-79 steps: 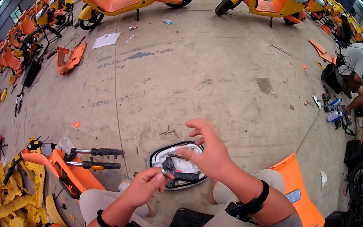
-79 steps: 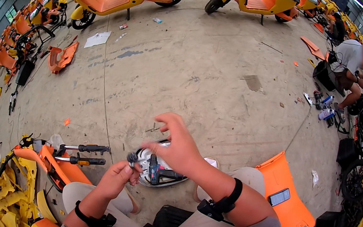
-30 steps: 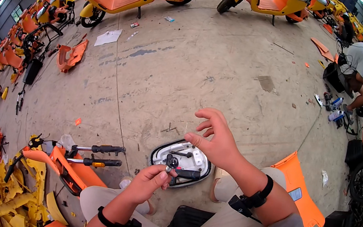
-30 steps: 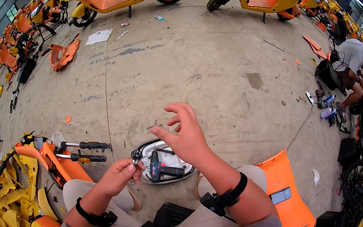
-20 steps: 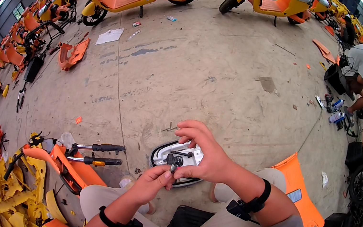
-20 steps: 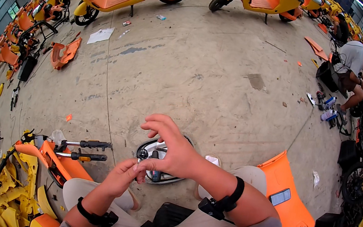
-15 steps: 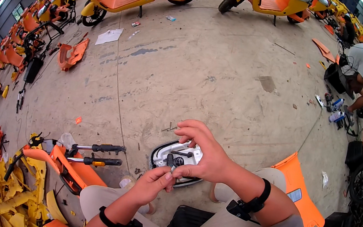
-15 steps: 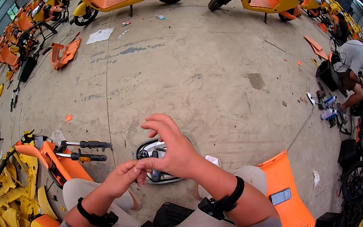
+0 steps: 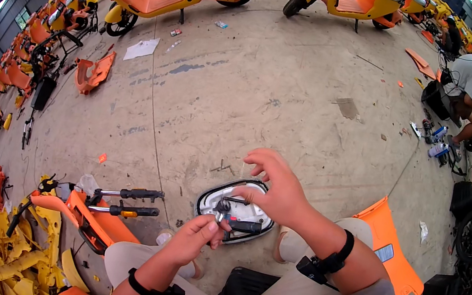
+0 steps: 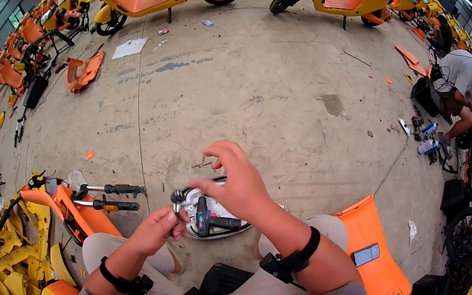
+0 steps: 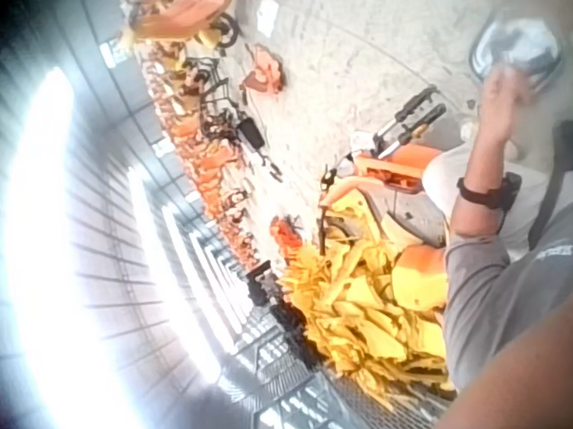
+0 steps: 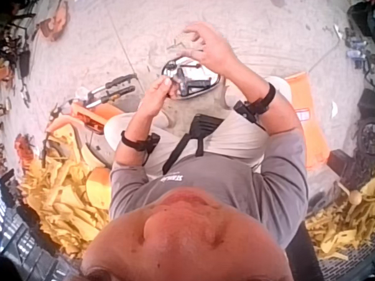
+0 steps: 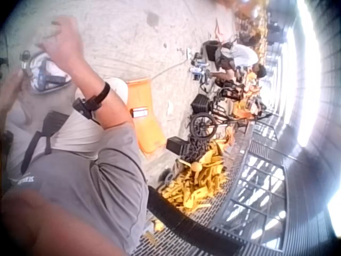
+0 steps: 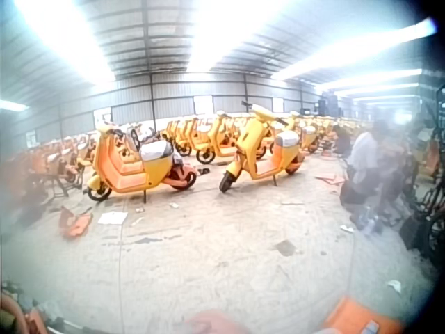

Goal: The person threads a metal axle through a series of washers and small black mechanical components by hand, holding the axle vertically and sliding the pieces onto it.

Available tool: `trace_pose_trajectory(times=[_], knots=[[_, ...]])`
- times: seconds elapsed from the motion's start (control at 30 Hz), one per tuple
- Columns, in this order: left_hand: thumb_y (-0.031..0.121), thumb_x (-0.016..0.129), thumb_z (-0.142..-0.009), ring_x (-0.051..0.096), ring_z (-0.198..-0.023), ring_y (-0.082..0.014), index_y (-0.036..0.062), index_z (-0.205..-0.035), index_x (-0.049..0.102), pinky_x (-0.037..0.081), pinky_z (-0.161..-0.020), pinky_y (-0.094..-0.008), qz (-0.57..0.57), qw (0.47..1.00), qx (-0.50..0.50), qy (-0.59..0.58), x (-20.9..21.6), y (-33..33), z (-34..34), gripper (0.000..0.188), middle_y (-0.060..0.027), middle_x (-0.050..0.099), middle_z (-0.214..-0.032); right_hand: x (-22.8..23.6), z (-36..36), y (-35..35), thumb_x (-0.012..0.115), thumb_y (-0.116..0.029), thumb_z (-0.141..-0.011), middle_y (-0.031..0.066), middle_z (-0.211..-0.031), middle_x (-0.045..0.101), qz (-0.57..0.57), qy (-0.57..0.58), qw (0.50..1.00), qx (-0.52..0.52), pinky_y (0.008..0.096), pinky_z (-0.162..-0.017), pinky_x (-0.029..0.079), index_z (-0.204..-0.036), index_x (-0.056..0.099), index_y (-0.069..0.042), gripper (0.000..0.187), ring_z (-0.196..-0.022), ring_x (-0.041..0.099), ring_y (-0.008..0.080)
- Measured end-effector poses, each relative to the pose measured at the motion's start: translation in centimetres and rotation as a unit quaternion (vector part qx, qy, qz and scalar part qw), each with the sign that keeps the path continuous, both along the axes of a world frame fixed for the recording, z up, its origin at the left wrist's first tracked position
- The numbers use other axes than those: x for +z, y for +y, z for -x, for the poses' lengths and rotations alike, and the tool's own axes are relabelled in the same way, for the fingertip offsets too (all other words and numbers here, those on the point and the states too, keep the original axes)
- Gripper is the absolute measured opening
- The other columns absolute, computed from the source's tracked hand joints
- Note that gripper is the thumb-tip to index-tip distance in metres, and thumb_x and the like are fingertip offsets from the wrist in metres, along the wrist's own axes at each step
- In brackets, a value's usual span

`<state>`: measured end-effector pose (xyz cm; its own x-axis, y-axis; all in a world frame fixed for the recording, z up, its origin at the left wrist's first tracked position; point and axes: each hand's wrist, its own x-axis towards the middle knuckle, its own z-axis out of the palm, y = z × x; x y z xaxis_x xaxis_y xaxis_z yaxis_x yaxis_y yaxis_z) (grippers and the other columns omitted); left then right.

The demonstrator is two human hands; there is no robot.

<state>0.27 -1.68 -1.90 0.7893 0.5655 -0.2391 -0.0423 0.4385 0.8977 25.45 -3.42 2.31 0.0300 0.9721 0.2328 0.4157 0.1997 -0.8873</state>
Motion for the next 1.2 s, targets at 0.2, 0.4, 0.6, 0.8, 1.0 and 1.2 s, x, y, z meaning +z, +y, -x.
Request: trace_pose_trajectory(times=[0.2, 0.4, 0.6, 0.8, 1.0, 1.2], knots=[[0.030, 0.046, -0.106, 0.047, -0.073, -0.0099, 0.0012, -0.113, 0.061, 0.040, -0.068, -0.0260, -0.060, 0.998, -0.001, 0.005, 0.9, -0.2, -0.5, 0.034, 0.0013, 0.050, -0.077, -1.0, -0.6, 0.4, 0.088, -0.031, -0.073, 0.0098, -0.129, 0.052, -0.019, 0.091, 0.996, 0.004, 0.0299, -0.081, 0.049, -0.123, 0.058, -0.009, 0.062, -0.094, 0.060, 0.0152], [0.029, 0.046, -0.107, 0.047, -0.072, -0.0093, 0.0017, -0.111, 0.061, 0.041, -0.067, -0.0252, -0.042, 0.998, 0.022, 0.036, 0.9, -0.2, -0.6, 0.032, 0.0018, 0.051, -0.077, -0.7, 0.3, -0.3, 0.089, -0.043, -0.068, 0.0102, -0.135, 0.048, -0.074, 0.105, 0.983, 0.128, 0.0302, -0.083, 0.047, -0.130, 0.054, -0.010, 0.079, -0.098, 0.059, 0.0160], [0.030, 0.047, -0.106, 0.048, -0.072, -0.0082, 0.0025, -0.106, 0.061, 0.042, -0.067, -0.0249, -0.077, 0.997, -0.016, 0.021, 0.2, -0.3, -0.6, 0.031, 0.0020, 0.052, -0.078, -1.1, 0.9, -0.2, 0.091, -0.045, -0.063, 0.0098, -0.136, 0.047, -0.042, 0.086, 0.988, 0.121, 0.0303, -0.083, 0.046, -0.132, 0.052, -0.010, 0.086, -0.098, 0.058, 0.0172], [0.031, 0.050, -0.105, 0.049, -0.073, -0.0083, 0.0015, -0.108, 0.062, 0.043, -0.068, -0.0251, -0.069, 0.997, -0.027, 0.003, -0.2, -0.1, -0.1, 0.032, 0.0021, 0.053, -0.079, -0.6, 0.7, -0.4, 0.092, -0.039, -0.064, 0.0092, -0.135, 0.049, -0.055, 0.080, 0.989, 0.114, 0.0302, -0.081, 0.047, -0.131, 0.053, -0.011, 0.082, -0.096, 0.059, 0.0170], [0.033, 0.051, -0.104, 0.048, -0.074, -0.0089, 0.0016, -0.112, 0.062, 0.042, -0.070, -0.0249, -0.101, 0.994, -0.050, 0.019, -0.1, 0.0, 0.2, 0.034, 0.0017, 0.052, -0.078, -1.6, -0.1, 0.5, 0.085, -0.021, -0.077, 0.0076, -0.128, 0.053, 0.055, 0.096, 0.994, 0.004, 0.0278, -0.078, 0.050, -0.125, 0.056, -0.008, 0.058, -0.093, 0.062, 0.0140], [0.032, 0.051, -0.104, 0.048, -0.074, -0.0091, 0.0023, -0.114, 0.063, 0.042, -0.070, -0.0250, -0.062, 0.998, -0.020, -0.015, -0.1, -0.2, -0.3, 0.033, 0.0015, 0.053, -0.079, -2.0, -0.4, 0.4, 0.087, -0.028, -0.075, 0.0051, -0.125, 0.054, 0.015, 0.201, 0.978, 0.059, 0.0276, -0.077, 0.049, -0.122, 0.058, -0.009, 0.058, -0.093, 0.060, 0.0118]])
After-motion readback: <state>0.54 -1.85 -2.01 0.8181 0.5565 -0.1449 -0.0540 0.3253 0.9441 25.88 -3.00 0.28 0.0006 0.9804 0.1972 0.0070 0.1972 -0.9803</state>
